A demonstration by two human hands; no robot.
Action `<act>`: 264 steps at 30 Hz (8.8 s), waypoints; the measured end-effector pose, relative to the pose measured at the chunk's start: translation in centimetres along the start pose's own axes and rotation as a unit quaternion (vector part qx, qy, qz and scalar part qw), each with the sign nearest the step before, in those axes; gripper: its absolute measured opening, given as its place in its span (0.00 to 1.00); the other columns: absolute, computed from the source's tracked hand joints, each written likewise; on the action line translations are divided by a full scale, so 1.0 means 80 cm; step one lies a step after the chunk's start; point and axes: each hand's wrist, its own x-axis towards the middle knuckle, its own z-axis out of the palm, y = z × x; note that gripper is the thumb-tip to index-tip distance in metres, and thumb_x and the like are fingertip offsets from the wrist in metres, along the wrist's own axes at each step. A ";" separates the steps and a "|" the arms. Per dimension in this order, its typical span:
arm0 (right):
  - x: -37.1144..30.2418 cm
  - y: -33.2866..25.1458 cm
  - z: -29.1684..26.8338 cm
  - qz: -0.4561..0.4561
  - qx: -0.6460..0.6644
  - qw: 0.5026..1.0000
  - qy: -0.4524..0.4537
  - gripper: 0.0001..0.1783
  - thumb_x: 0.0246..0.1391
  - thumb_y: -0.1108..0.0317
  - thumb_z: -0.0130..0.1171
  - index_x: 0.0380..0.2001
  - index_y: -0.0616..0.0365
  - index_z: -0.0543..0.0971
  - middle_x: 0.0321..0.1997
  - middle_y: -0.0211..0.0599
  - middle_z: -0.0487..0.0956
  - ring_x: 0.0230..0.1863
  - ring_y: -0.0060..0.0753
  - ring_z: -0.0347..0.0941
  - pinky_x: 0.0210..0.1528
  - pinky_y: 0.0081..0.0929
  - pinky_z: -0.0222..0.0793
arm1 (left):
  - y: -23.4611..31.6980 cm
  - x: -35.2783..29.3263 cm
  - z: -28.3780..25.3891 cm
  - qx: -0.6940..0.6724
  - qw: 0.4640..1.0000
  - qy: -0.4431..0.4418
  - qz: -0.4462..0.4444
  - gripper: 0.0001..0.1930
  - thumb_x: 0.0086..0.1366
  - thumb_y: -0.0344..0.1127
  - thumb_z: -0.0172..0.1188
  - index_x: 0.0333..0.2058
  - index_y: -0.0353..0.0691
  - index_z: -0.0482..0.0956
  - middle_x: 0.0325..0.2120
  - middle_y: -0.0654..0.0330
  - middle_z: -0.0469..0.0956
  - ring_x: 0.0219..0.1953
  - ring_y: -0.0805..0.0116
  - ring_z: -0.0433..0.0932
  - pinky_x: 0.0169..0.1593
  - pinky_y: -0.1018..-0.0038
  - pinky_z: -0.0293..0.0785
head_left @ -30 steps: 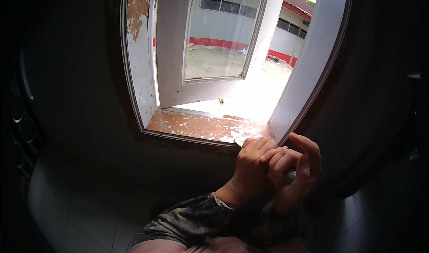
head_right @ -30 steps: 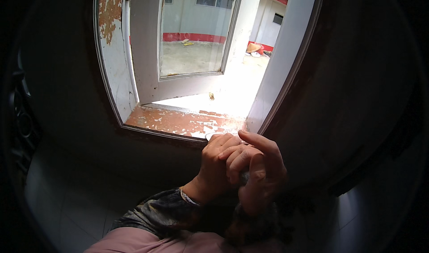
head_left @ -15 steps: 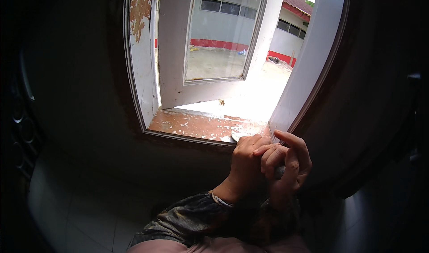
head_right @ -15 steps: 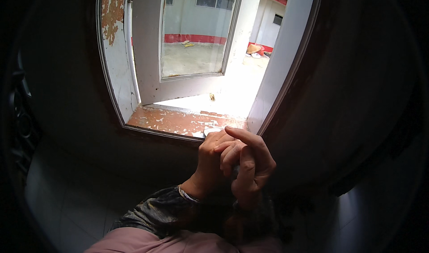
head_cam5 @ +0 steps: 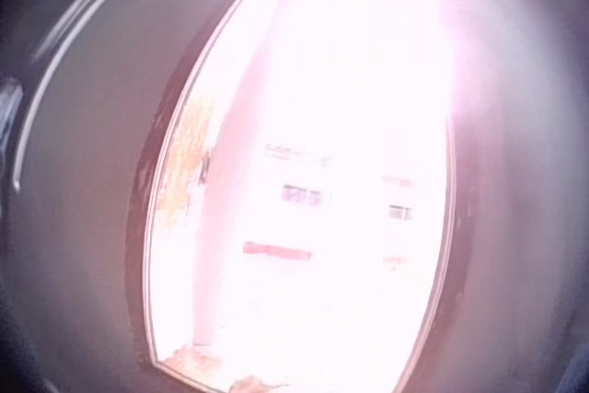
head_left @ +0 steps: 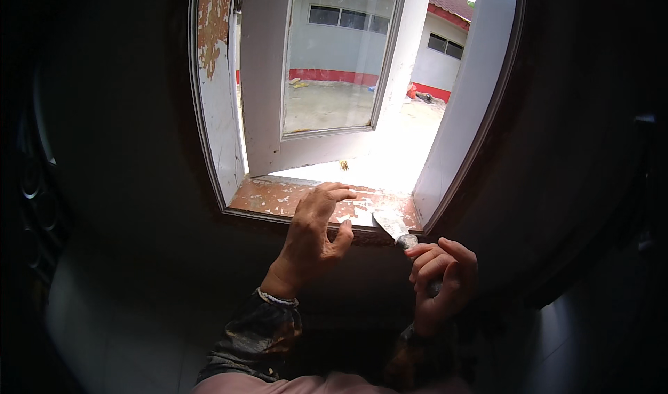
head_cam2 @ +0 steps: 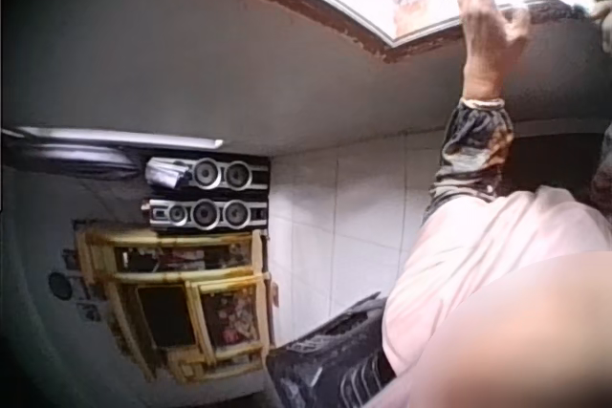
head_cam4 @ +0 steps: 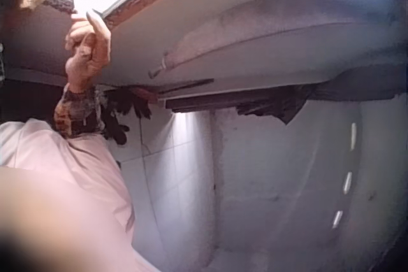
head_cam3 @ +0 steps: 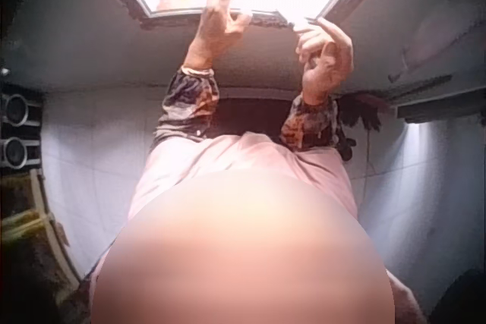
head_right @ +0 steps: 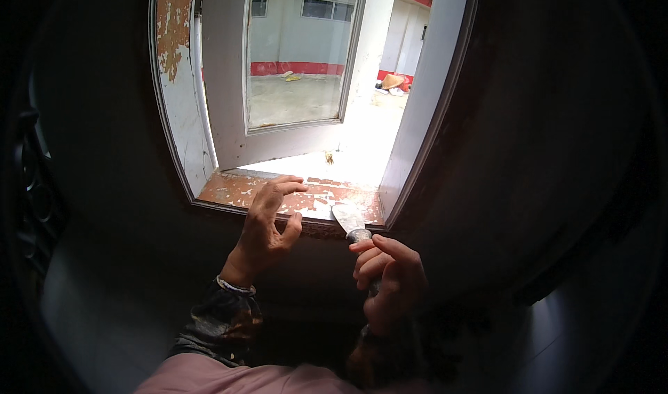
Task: The person uses a metal scraper to remove old paint from a wooden window sill. They repeatedly scrape the surface, occasionally pausing to wipe away debris with their hand.
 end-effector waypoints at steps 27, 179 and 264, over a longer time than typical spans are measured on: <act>-0.012 0.003 0.007 -0.061 0.000 0.998 0.002 0.22 0.72 0.56 0.43 0.54 0.66 0.70 0.13 0.32 0.68 0.15 0.29 0.64 0.28 0.39 0.70 | -0.056 0.004 0.006 0.280 0.956 0.081 -0.033 0.23 0.59 0.24 0.45 0.55 0.33 0.71 0.45 0.44 0.77 0.51 0.45 0.77 0.64 0.51 0.66; 0.062 0.005 0.015 0.070 -0.025 0.997 -0.017 0.21 0.71 0.67 0.33 0.54 0.68 0.72 0.17 0.30 0.71 0.20 0.19 0.68 0.29 0.22 0.68 | -0.049 0.032 0.033 0.265 0.962 -0.049 -0.044 0.12 0.61 0.38 0.55 0.30 0.38 0.84 0.31 0.54 0.80 0.35 0.56 0.78 0.50 0.61 0.67; 0.073 0.000 0.014 0.073 0.004 0.997 -0.006 0.28 0.73 0.53 0.36 0.54 0.68 0.73 0.15 0.29 0.70 0.17 0.16 0.67 0.24 0.19 0.65 | -0.051 0.030 0.033 0.271 0.960 -0.057 -0.049 0.11 0.61 0.38 0.55 0.31 0.39 0.84 0.31 0.56 0.81 0.36 0.58 0.78 0.49 0.62 0.66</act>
